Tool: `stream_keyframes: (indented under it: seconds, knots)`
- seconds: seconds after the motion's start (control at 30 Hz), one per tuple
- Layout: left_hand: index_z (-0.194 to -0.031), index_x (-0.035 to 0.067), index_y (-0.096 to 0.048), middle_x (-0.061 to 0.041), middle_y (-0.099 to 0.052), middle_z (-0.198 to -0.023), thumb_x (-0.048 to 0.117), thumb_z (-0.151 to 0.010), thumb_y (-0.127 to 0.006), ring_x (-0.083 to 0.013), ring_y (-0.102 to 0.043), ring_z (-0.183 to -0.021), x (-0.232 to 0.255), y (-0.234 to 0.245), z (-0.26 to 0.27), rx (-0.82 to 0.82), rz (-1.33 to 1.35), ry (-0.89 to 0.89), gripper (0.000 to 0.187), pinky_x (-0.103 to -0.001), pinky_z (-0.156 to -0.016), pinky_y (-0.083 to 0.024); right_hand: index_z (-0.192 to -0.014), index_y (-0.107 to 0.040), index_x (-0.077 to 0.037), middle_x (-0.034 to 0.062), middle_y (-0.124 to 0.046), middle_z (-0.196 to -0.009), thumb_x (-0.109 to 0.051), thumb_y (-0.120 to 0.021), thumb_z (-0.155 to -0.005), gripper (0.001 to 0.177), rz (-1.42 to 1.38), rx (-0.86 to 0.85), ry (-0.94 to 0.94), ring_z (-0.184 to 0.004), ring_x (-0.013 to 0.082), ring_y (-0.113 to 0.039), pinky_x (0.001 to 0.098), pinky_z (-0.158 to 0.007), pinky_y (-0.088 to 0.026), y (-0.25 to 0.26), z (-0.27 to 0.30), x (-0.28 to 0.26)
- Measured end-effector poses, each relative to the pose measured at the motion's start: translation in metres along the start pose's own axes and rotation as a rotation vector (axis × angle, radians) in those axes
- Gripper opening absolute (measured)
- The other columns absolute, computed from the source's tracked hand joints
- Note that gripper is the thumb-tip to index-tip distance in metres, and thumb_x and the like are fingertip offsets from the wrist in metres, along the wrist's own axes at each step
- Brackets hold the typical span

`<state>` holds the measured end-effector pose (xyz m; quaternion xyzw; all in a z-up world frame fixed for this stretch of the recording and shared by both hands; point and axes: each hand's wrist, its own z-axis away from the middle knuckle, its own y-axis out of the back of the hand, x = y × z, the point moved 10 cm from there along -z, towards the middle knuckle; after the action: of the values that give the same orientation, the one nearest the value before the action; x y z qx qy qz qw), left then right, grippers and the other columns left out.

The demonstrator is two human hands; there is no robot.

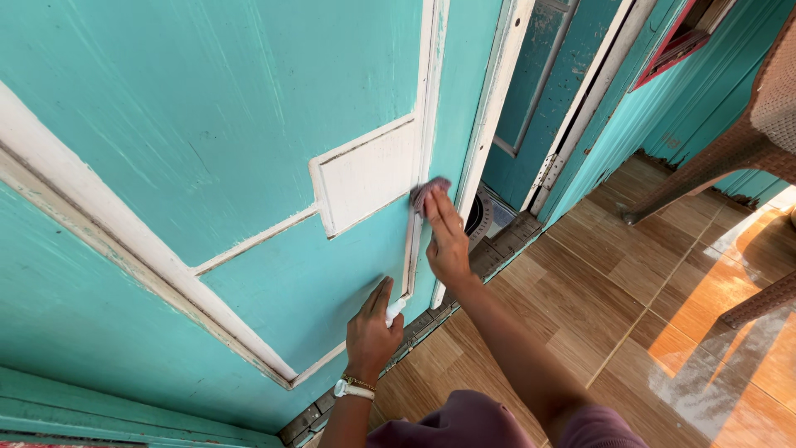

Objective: The person cleans a teal wooden door with white trim by spraying a cleaning solution and wiping the surface with a cloth. They work methodically from the bottom edge upward, covering the frame, panels, and handle area.

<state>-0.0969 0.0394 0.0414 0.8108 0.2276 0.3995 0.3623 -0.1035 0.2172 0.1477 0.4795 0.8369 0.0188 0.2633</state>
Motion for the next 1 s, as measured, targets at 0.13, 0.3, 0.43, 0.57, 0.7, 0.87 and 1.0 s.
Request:
stream_keyframes:
  seconds: [0.13,0.3,0.43,0.57,0.7,0.87,1.0]
  knots:
    - [-0.141,0.007,-0.056,-0.014,-0.063,-0.138,0.01,-0.075,-0.072,-0.031,-0.071,-0.109,0.004,-0.001,0.001,-0.009,0.02,-0.017,0.068,-0.04,-0.087,-0.06,-0.149,-0.054,-0.011,0.0165,-0.045,-0.159,0.031,-0.049,-0.08,0.081,-0.008,0.086,-0.042,-0.144,0.0333,-0.05,0.0308,-0.113,-0.045,0.016,-0.068,0.009]
    - [-0.14,0.006,-0.056,-0.015,-0.064,-0.137,0.009,-0.078,-0.07,-0.0314,-0.07,-0.112,-0.005,0.005,0.001,0.014,0.014,-0.019,0.064,-0.04,-0.088,-0.06,-0.151,-0.053,-0.013,0.0135,-0.051,-0.157,0.027,-0.058,-0.09,0.072,0.059,0.256,0.1,-0.15,0.0313,-0.047,0.0384,-0.122,-0.041,0.023,-0.106,-0.001]
    - [-0.138,0.007,-0.058,-0.014,-0.067,-0.134,0.009,-0.077,-0.07,-0.0318,-0.07,-0.113,-0.013,0.014,-0.003,0.026,0.041,0.014,0.062,-0.041,-0.089,-0.06,-0.139,-0.06,-0.004,0.0174,-0.051,-0.151,0.005,-0.076,-0.092,0.05,-0.081,0.199,0.103,-0.144,0.0367,-0.047,0.0427,-0.118,-0.039,-0.001,-0.03,0.008]
    - [-0.137,0.006,-0.059,-0.015,-0.066,-0.134,0.009,-0.077,-0.071,-0.0329,-0.07,-0.113,-0.006,0.02,-0.003,0.061,0.051,-0.027,0.061,-0.041,-0.089,-0.059,-0.125,-0.07,-0.013,0.0151,-0.058,-0.137,0.006,-0.076,-0.088,0.042,-0.133,0.099,0.124,-0.135,0.0349,-0.055,0.0391,-0.113,-0.044,-0.026,0.033,0.016]
    - [-0.138,0.006,-0.058,-0.015,-0.066,-0.134,0.009,-0.076,-0.073,-0.0315,-0.071,-0.11,-0.005,0.012,0.001,0.016,0.062,-0.007,0.064,-0.041,-0.088,-0.06,-0.121,-0.074,-0.015,0.0092,-0.065,-0.133,0.009,-0.076,-0.087,0.042,-0.055,0.235,0.052,-0.125,0.0259,-0.065,0.0334,-0.105,-0.053,0.0,-0.013,0.03]
    - [-0.137,0.007,-0.06,-0.014,-0.068,-0.133,0.008,-0.079,-0.074,-0.0304,-0.072,-0.109,-0.009,0.012,0.004,0.049,0.049,-0.027,0.06,-0.04,-0.087,-0.061,-0.124,-0.071,-0.008,0.0089,-0.066,-0.132,0.009,-0.067,-0.1,0.03,-0.107,0.451,0.032,-0.123,0.0237,-0.068,0.0315,-0.104,-0.058,0.051,-0.133,0.015]
    - [-0.137,0.006,-0.06,-0.015,-0.067,-0.132,0.008,-0.078,-0.074,-0.0311,-0.072,-0.109,-0.01,0.007,0.001,0.042,0.037,-0.028,0.061,-0.04,-0.087,-0.061,-0.129,-0.066,-0.004,0.0154,-0.055,-0.131,0.005,-0.07,-0.096,0.034,-0.116,0.405,0.084,-0.124,0.0267,-0.06,0.03,-0.098,-0.06,0.046,-0.129,0.001]
